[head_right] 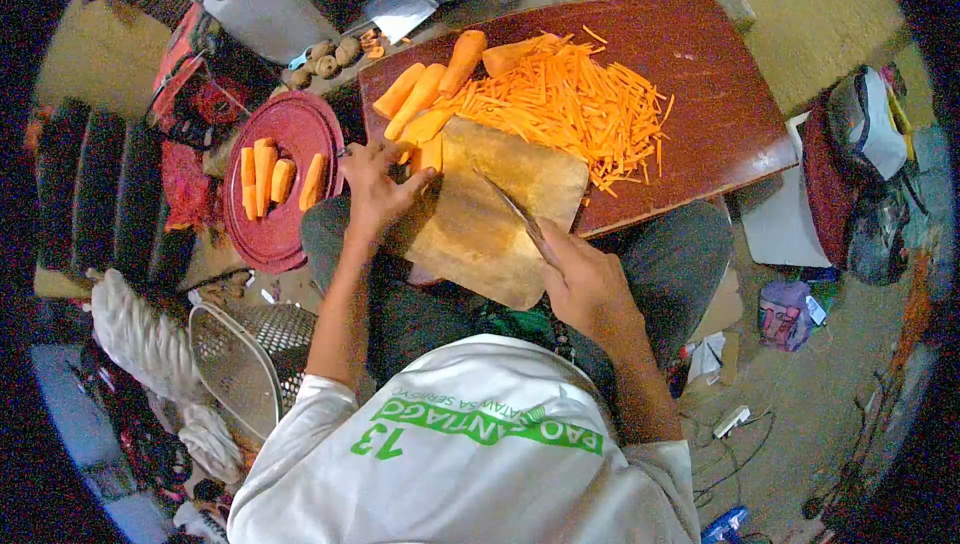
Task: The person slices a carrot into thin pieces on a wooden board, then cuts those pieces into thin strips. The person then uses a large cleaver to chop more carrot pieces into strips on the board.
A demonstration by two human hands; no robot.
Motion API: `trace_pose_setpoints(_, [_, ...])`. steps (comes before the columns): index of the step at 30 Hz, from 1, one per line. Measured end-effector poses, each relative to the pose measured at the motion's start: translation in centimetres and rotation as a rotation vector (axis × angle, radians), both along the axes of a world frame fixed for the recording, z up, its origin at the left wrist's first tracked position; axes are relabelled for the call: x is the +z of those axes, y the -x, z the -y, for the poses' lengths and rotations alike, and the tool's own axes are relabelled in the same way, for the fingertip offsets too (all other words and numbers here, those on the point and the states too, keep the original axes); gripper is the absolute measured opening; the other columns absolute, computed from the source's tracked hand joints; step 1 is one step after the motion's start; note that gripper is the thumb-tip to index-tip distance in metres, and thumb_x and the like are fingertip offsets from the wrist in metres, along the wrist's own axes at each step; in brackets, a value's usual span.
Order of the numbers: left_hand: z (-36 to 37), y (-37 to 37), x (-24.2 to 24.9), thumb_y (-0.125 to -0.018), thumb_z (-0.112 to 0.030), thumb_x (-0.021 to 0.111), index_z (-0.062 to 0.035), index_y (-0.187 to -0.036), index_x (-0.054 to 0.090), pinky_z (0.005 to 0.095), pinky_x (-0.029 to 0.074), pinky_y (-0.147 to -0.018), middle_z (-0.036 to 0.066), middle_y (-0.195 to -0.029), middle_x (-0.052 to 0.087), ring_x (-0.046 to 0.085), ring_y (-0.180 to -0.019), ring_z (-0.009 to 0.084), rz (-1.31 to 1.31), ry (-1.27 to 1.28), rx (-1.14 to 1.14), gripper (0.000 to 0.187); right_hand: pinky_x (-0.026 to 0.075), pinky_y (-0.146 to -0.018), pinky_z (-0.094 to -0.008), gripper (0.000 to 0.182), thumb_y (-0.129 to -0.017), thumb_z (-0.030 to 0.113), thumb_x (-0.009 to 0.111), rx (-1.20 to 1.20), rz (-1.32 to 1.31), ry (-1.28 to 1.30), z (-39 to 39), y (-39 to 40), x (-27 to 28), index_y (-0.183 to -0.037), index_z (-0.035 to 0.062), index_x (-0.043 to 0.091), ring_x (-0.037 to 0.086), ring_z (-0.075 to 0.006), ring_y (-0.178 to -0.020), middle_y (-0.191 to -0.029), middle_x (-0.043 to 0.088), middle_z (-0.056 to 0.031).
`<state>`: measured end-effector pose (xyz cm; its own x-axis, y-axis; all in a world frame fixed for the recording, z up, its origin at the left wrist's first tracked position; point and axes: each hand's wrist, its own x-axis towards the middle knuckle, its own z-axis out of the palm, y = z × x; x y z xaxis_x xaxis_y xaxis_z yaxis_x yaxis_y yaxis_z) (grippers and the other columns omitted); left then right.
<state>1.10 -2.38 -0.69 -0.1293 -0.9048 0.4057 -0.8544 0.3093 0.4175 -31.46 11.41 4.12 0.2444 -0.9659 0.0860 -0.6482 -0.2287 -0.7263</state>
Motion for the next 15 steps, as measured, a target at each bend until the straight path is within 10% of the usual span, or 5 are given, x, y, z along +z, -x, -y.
trace_pose_setpoints(12, [4.3,0.1,-0.5,-0.081,-0.042,0.088,-0.0111,-0.119,0.08,0.0518,0.038,-0.095,0.013,-0.115,0.07,0.063,-0.113,0.0341,0.104,0.106,-0.043,0.049,0.056,-0.088,-0.0613,0.05,-0.104,0.019,0.059,-0.011,-0.132,-0.035,-0.1,-1.0,0.2,-0.152,0.009,0.052,0.071,-0.0462,-0.114,-0.132,0.071,-0.0257])
trace_pose_setpoints(15, [6.6,0.5,-0.7,-0.085,-0.04,0.084,-0.0123,-0.116,0.08,0.0517,0.039,-0.092,0.011,-0.111,0.075,0.066,-0.11,0.0329,0.177,0.099,-0.161,0.042,0.059,-0.088,-0.0517,0.054,-0.099,0.013,0.07,-0.041,-0.225,-0.033,-0.2,-1.6,1.0,-0.151,0.0036,0.057,0.072,-0.0438,-0.112,-0.127,0.073,-0.024])
